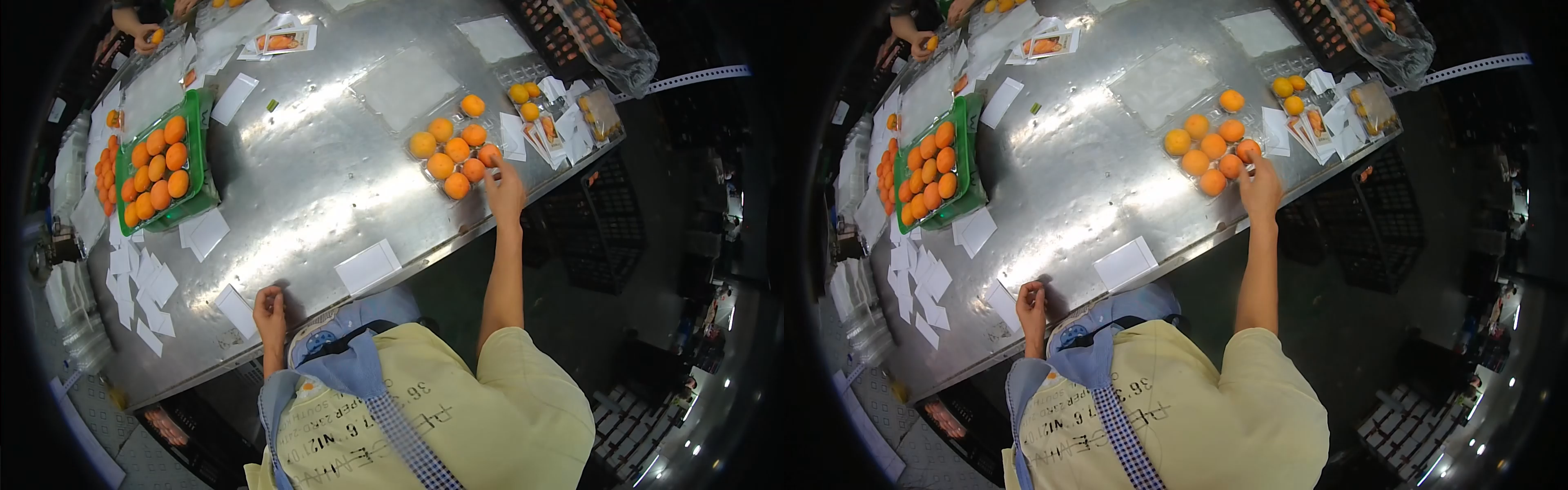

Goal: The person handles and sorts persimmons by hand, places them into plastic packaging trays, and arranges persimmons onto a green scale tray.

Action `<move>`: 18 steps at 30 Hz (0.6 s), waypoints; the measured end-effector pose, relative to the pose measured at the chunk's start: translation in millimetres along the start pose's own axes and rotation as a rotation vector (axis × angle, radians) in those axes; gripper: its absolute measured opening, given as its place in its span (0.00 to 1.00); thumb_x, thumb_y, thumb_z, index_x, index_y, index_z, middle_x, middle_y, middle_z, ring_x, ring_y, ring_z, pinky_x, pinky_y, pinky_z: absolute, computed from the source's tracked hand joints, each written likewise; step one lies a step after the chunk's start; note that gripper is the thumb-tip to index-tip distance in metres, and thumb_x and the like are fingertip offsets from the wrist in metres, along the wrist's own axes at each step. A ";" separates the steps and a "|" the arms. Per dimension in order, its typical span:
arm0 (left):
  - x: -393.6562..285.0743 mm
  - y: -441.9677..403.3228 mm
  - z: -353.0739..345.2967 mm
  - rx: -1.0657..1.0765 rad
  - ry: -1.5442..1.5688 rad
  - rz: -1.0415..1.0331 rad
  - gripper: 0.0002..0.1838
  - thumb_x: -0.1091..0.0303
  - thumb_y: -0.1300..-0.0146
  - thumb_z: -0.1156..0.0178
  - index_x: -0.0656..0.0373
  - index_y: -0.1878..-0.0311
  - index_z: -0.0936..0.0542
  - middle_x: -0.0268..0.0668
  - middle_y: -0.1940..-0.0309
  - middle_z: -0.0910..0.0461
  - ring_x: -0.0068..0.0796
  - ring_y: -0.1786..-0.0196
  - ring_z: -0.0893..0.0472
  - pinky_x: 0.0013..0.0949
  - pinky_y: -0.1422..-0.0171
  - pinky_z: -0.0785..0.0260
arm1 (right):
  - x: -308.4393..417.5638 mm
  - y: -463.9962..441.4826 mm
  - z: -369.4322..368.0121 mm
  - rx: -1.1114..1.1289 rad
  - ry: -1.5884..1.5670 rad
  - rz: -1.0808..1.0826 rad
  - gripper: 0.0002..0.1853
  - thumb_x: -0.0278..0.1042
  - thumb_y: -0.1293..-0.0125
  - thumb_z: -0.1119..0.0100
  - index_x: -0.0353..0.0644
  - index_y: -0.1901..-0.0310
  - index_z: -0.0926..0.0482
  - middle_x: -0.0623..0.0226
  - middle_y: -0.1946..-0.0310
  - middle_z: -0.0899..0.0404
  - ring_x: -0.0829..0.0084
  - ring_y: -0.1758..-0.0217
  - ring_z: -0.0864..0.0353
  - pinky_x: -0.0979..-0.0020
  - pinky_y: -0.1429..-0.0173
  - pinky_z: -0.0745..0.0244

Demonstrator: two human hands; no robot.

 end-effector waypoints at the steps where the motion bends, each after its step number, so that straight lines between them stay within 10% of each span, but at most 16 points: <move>1: 0.5 -1.2 -0.2 0.016 -0.013 0.009 0.04 0.73 0.36 0.43 0.58 0.59 0.23 0.26 0.76 0.26 0.14 0.75 0.30 0.20 0.71 0.38 | 6.8 1.2 -0.7 0.071 0.060 0.041 0.16 0.34 0.42 0.38 0.44 0.51 0.23 0.61 0.56 0.21 0.60 0.59 0.20 0.62 0.57 0.25; 9: 10.8 -8.8 -4.1 0.033 -0.005 -0.055 0.06 0.78 0.39 0.45 0.61 0.60 0.23 0.31 0.67 0.23 0.19 0.66 0.26 0.23 0.60 0.33 | -36.6 -25.0 -34.9 0.377 -0.088 0.129 0.22 0.38 0.47 0.32 0.40 0.51 0.26 0.56 0.53 0.25 0.53 0.47 0.27 0.61 0.44 0.30; 13: 0.4 -8.8 0.6 -0.025 -0.018 -0.053 0.07 0.78 0.41 0.43 0.60 0.60 0.22 0.30 0.69 0.23 0.19 0.71 0.29 0.24 0.66 0.34 | -6.9 -17.2 -19.4 0.294 -0.103 0.124 0.22 0.35 0.49 0.28 0.36 0.57 0.28 0.58 0.64 0.23 0.63 0.64 0.22 0.67 0.56 0.26; 18: 3.6 -12.7 5.1 -0.024 0.032 -0.083 0.06 0.76 0.39 0.43 0.60 0.59 0.22 0.30 0.70 0.24 0.17 0.72 0.30 0.23 0.68 0.34 | -14.8 -11.9 -23.1 -0.003 -0.305 0.035 0.24 0.38 0.50 0.27 0.37 0.54 0.24 0.64 0.63 0.22 0.73 0.61 0.23 0.71 0.56 0.26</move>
Point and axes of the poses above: each hand's wrist, its own y-axis away from the middle knuckle, its own z-axis out of the back of the hand, x = y × z, the point moved 1 cm from there along -y, towards the middle knuckle
